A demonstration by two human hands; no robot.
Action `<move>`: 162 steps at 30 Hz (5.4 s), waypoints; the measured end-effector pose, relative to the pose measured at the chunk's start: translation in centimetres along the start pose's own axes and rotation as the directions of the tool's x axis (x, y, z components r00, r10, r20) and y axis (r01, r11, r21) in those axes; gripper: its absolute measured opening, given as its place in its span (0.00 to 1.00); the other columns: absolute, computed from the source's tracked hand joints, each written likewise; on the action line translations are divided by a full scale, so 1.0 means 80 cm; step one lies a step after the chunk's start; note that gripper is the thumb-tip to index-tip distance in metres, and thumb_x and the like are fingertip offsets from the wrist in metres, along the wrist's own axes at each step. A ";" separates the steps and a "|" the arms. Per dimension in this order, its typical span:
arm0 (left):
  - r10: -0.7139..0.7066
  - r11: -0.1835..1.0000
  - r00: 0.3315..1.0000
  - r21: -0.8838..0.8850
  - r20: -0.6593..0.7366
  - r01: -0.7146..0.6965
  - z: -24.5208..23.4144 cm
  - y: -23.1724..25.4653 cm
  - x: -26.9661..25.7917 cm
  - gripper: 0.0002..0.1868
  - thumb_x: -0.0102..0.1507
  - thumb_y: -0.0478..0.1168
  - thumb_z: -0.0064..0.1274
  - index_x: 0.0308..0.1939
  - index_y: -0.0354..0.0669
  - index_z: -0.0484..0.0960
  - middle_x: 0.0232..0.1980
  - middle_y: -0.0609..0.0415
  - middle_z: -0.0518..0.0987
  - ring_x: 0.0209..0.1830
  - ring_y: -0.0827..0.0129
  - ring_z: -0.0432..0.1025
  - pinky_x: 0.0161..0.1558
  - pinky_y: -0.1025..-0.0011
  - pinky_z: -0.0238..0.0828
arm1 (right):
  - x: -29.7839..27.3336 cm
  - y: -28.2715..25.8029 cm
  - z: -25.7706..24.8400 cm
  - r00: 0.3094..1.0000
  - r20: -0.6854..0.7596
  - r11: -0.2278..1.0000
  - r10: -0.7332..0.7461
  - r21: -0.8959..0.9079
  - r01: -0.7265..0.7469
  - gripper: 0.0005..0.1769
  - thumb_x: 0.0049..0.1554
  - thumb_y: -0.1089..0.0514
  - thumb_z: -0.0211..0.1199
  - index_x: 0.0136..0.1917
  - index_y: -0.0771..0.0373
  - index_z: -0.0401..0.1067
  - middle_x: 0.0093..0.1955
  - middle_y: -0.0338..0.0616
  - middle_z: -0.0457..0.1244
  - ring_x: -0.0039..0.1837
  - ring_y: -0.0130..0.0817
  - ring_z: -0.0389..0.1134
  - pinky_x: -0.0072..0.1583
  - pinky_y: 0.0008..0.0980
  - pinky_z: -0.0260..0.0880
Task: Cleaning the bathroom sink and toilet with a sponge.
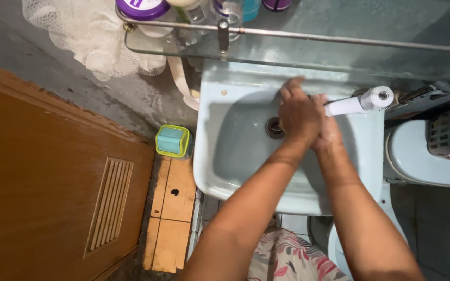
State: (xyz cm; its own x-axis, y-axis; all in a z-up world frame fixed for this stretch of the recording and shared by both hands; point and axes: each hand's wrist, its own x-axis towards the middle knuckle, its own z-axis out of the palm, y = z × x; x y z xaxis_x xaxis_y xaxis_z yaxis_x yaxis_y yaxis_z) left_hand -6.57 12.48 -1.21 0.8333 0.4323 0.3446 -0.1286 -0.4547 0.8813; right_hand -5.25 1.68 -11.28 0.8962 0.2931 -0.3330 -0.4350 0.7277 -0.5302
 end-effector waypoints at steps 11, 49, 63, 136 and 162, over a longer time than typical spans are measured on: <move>-0.186 0.980 0.945 0.125 0.270 0.157 0.089 -0.097 -0.056 0.18 0.59 0.43 0.57 0.51 0.46 0.74 0.56 0.46 0.78 0.58 0.46 0.73 0.54 0.50 0.70 | -0.017 -0.002 -0.038 0.965 -0.242 0.994 -0.097 -0.074 0.082 0.21 0.64 0.56 0.45 0.63 0.66 0.71 0.60 0.48 0.70 0.61 0.41 0.72 0.65 0.39 0.72; 0.134 0.971 0.953 0.157 0.272 -0.181 0.024 0.063 -0.010 0.17 0.60 0.50 0.53 0.41 0.40 0.84 0.49 0.40 0.84 0.52 0.47 0.76 0.50 0.50 0.70 | -0.026 -0.020 0.028 0.933 -0.331 0.985 -0.141 0.044 0.165 0.19 0.67 0.47 0.48 0.60 0.61 0.71 0.57 0.46 0.70 0.57 0.41 0.73 0.59 0.42 0.75; 0.444 0.786 0.719 0.152 0.535 -0.599 0.136 0.064 -0.009 0.13 0.57 0.43 0.51 0.43 0.51 0.84 0.49 0.52 0.83 0.59 0.54 0.73 0.59 0.51 0.68 | -0.054 -0.031 0.024 0.951 -0.294 0.964 -0.093 0.211 0.160 0.18 0.68 0.51 0.50 0.62 0.63 0.71 0.62 0.50 0.68 0.62 0.45 0.71 0.65 0.47 0.72; -0.147 0.989 0.341 0.133 0.928 0.064 -0.095 -0.083 -0.074 0.27 0.66 0.56 0.47 0.60 0.39 0.78 0.59 0.41 0.80 0.59 0.52 0.74 0.63 0.57 0.67 | -0.329 0.020 0.065 0.843 0.280 -0.682 -0.460 -0.719 -0.133 0.43 0.47 0.68 0.66 0.76 0.62 0.60 0.78 0.53 0.53 0.81 0.57 0.51 0.79 0.53 0.50; -0.112 0.994 0.799 0.067 0.590 0.089 -0.294 -0.058 -0.013 0.14 0.68 0.43 0.48 0.54 0.47 0.83 0.57 0.51 0.82 0.56 0.58 0.77 0.59 0.64 0.70 | -0.262 0.232 0.124 0.635 0.726 -0.759 0.266 -0.248 0.601 0.23 0.51 0.57 0.60 0.60 0.59 0.79 0.79 0.41 0.55 0.83 0.45 0.46 0.78 0.64 0.39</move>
State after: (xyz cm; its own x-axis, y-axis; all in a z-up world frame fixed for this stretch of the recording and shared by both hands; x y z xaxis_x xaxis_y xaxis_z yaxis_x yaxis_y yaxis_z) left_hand -19.47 32.47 1.95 0.9979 -0.0635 -0.0137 -0.0174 -0.4651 0.8851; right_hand -31.27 15.15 -6.42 0.5165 0.8292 0.2136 0.8478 -0.5303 0.0088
